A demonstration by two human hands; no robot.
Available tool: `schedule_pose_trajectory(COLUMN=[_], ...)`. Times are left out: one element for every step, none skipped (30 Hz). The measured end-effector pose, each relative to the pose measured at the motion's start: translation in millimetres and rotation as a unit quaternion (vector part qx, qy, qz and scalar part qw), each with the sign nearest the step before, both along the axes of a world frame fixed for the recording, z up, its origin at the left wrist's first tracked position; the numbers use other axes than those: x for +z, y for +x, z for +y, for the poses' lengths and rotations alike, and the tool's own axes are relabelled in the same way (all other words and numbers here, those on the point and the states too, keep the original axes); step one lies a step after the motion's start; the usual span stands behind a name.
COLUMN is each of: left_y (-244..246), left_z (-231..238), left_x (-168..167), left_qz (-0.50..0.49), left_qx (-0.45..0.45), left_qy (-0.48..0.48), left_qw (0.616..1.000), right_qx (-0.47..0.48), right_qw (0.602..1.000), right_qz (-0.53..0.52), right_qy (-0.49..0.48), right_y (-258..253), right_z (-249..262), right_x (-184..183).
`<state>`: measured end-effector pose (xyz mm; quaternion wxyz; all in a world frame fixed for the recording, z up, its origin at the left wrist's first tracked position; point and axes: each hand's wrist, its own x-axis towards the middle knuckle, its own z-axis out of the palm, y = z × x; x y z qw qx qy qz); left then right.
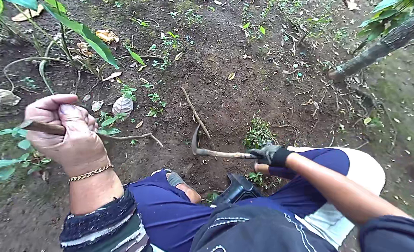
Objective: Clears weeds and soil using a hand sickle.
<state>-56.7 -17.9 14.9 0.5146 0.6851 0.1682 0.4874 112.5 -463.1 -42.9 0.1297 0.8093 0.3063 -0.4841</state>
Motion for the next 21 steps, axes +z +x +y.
schedule_pose_trajectory(left_y=[-2,-3,-3,-2,0,2,6,9,12,14,17,19,22,23,25,26,28,29,29,29,28], left_z=[2,3,3,0,-5,-10,-13,-17,-20,-23,-25,-26,-28,-30,-31,-33,-34,-34,-35,-36,-39], left_x=[1,3,5,9,13,17,20,22,25,26,26,25,24,23,22,21,19,18,17,16,16], left_qz=[-0.006,-0.01,-0.012,-0.006,0.002,0.006,0.005,0.0,-0.005,-0.012,-0.019,-0.023,-0.023,-0.019,-0.018,-0.019,-0.022,-0.028,-0.036,-0.041,-0.039], left_qx=[0.017,0.031,0.041,0.05,0.058,0.068,0.076,0.08,0.08,0.079,0.072,0.064,0.056,0.041,0.03,0.021,0.014,0.008,0.002,-0.003,-0.009], left_qy=[-0.01,-0.017,-0.021,-0.023,-0.023,-0.018,-0.008,0.004,0.014,0.029,0.045,0.052,0.054,0.05,0.049,0.05,0.052,0.056,0.061,0.065,0.065], left_qw=[1.0,0.999,0.999,0.998,0.998,0.998,0.997,0.997,0.997,0.996,0.996,0.996,0.997,0.998,0.998,0.998,0.998,0.998,0.997,0.997,0.997], right_qx=[0.008,0.004,-0.006,-0.008,-0.002,0.008,0.011,0.003,-0.032,-0.126,-0.201,-0.222,-0.224,-0.222,-0.23,-0.246,-0.262,-0.274,-0.278,-0.269,-0.247], right_qw=[1.0,0.999,0.997,0.995,0.994,0.995,0.996,0.999,0.999,0.992,0.98,0.975,0.972,0.972,0.971,0.968,0.964,0.959,0.951,0.943,0.941], right_qz=[0.014,0.028,0.036,0.035,0.026,0.008,-0.006,-0.012,-0.01,-0.022,-0.016,0.029,0.065,0.079,0.071,0.045,0.009,-0.029,-0.061,-0.088,-0.09], right_qy=[-0.007,-0.029,-0.063,-0.091,-0.104,-0.103,-0.086,-0.045,-0.01,-0.006,-0.002,0.007,0.007,0.007,0.01,0.017,0.036,0.071,0.12,0.175,0.214], right_y=[6,11,16,24,32,38,40,36,21,-11,-39,-51,-54,-52,-50,-45,-36,-26,-15,-3,16], right_z=[-15,-26,-40,-60,-82,-100,-104,-91,-56,-1,42,62,66,64,58,46,26,4,-19,-41,-61], right_x=[17,37,53,60,64,68,79,94,114,136,152,160,158,150,138,120,97,73,48,28,15])
